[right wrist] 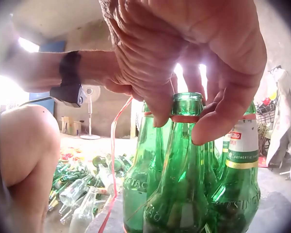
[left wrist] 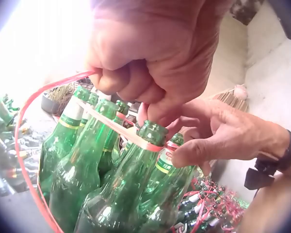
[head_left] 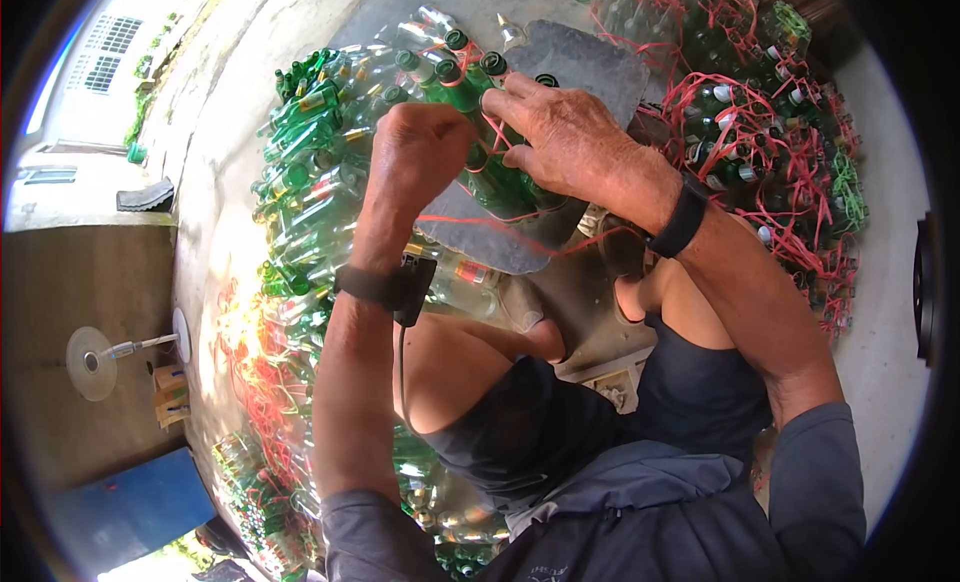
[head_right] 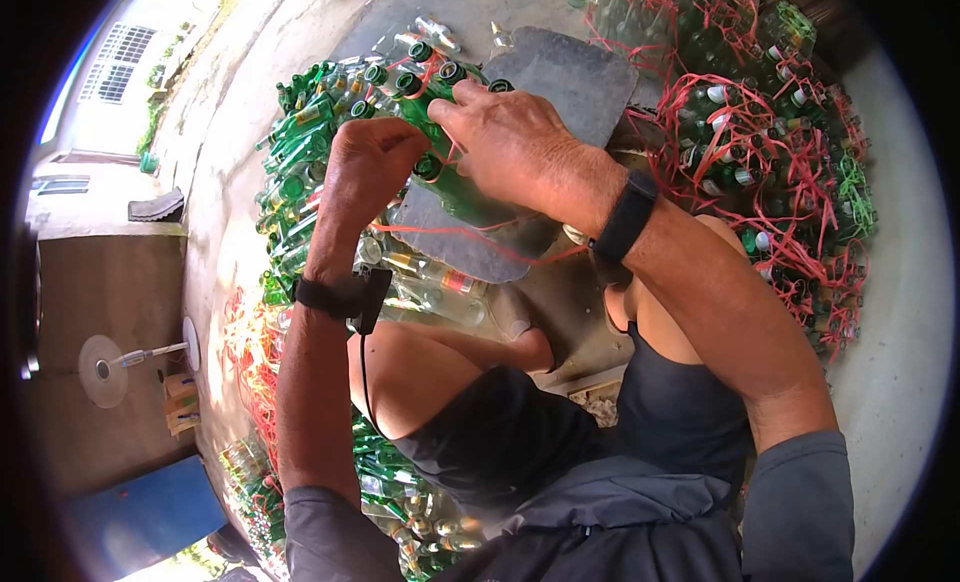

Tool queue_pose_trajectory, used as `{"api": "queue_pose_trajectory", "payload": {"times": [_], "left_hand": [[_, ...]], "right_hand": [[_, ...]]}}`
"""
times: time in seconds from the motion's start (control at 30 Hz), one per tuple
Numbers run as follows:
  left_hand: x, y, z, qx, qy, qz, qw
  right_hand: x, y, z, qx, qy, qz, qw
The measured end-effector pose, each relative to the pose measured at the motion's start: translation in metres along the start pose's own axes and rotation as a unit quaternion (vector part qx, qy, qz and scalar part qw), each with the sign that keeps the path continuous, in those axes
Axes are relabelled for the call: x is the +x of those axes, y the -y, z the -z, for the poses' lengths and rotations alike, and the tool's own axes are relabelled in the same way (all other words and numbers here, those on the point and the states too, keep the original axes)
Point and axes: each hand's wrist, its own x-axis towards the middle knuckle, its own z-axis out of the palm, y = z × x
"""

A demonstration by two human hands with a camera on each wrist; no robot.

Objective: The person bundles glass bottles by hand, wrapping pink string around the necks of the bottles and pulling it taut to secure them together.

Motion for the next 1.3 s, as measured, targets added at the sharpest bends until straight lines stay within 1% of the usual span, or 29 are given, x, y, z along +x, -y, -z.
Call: {"api": "queue_pose_trajectory", "payload": {"times": [0.03, 0.07, 0.13, 0.37, 0.43, 0.47, 0.53, 0.57, 0.6, 0.63, 0.67, 0.7, 0.73, 0.77, 0.8, 0.83, 0.9, 0.93, 1.1, 1.17, 1.3], "left_hand": [[0.001, -0.001, 0.002, -0.058, 0.029, 0.044, 0.997], [0.003, -0.001, 0.006, -0.059, 0.03, 0.046, 0.997], [0.004, -0.001, 0.012, -0.034, 0.069, 0.063, 0.995], [-0.015, 0.01, 0.001, 0.002, 0.03, 0.105, 0.994], [-0.02, 0.014, -0.005, -0.036, -0.005, 0.114, 0.993], [-0.024, 0.016, -0.008, -0.035, -0.007, 0.114, 0.993], [-0.03, 0.015, -0.014, -0.09, -0.056, 0.126, 0.986], [-0.033, 0.014, -0.019, -0.091, -0.059, 0.125, 0.986], [-0.037, 0.014, -0.024, -0.139, -0.091, 0.131, 0.977], [-0.039, 0.015, -0.028, -0.186, -0.125, 0.135, 0.965], [-0.042, 0.018, -0.034, -0.196, -0.15, 0.145, 0.958], [-0.044, 0.019, -0.039, -0.196, -0.153, 0.146, 0.958], [-0.047, 0.019, -0.045, -0.204, -0.197, 0.171, 0.943], [-0.048, 0.019, -0.051, -0.212, -0.24, 0.197, 0.927], [-0.053, 0.008, -0.05, -0.233, -0.228, 0.231, 0.916], [-0.055, 0.007, -0.053, -0.235, -0.231, 0.23, 0.916], [-0.057, 0.007, -0.057, -0.285, -0.208, 0.213, 0.911], [-0.06, 0.003, -0.054, -0.304, -0.177, 0.25, 0.902], [-0.063, 0.017, -0.06, -0.335, -0.166, 0.228, 0.899], [-0.064, 0.018, -0.064, -0.322, -0.174, 0.209, 0.907], [-0.069, 0.01, -0.069, -0.319, -0.189, 0.206, 0.906]], "right_hand": [[0.001, -0.001, 0.0, 0.001, 0.001, 0.0, 1.0], [0.001, -0.002, -0.001, -0.001, -0.003, 0.004, 1.0], [0.0, -0.002, 0.0, -0.001, -0.002, 0.008, 1.0], [-0.002, -0.001, 0.003, -0.007, -0.003, 0.003, 1.0], [-0.004, -0.004, -0.002, -0.01, -0.007, 0.009, 1.0], [-0.006, -0.007, -0.005, -0.001, -0.014, 0.016, 1.0], [-0.007, -0.009, -0.003, 0.005, -0.022, 0.026, 0.999], [-0.01, -0.008, -0.002, 0.006, -0.043, 0.031, 0.999], [-0.013, -0.007, 0.0, 0.008, -0.064, 0.036, 0.997], [-0.014, -0.007, 0.003, 0.008, -0.065, 0.039, 0.997], [-0.015, -0.006, 0.006, -0.009, -0.057, 0.018, 0.998], [-0.016, -0.007, 0.008, -0.026, -0.049, -0.003, 0.998], [-0.017, -0.008, 0.009, -0.032, -0.028, -0.006, 0.999], [-0.018, -0.009, 0.008, -0.033, -0.028, -0.005, 0.999], [-0.019, -0.009, 0.005, -0.022, -0.01, -0.022, 0.999], [-0.019, -0.01, 0.004, -0.012, 0.009, -0.038, 0.999], [-0.02, -0.009, 0.005, -0.01, 0.005, -0.041, 0.999], [-0.02, -0.008, 0.005, -0.004, 0.001, -0.047, 0.999], [-0.021, -0.009, 0.007, -0.003, 0.01, -0.023, 1.0], [-0.02, -0.013, 0.009, -0.004, 0.008, -0.012, 1.0], [-0.017, -0.018, 0.013, -0.013, 0.013, 0.014, 1.0]]}}
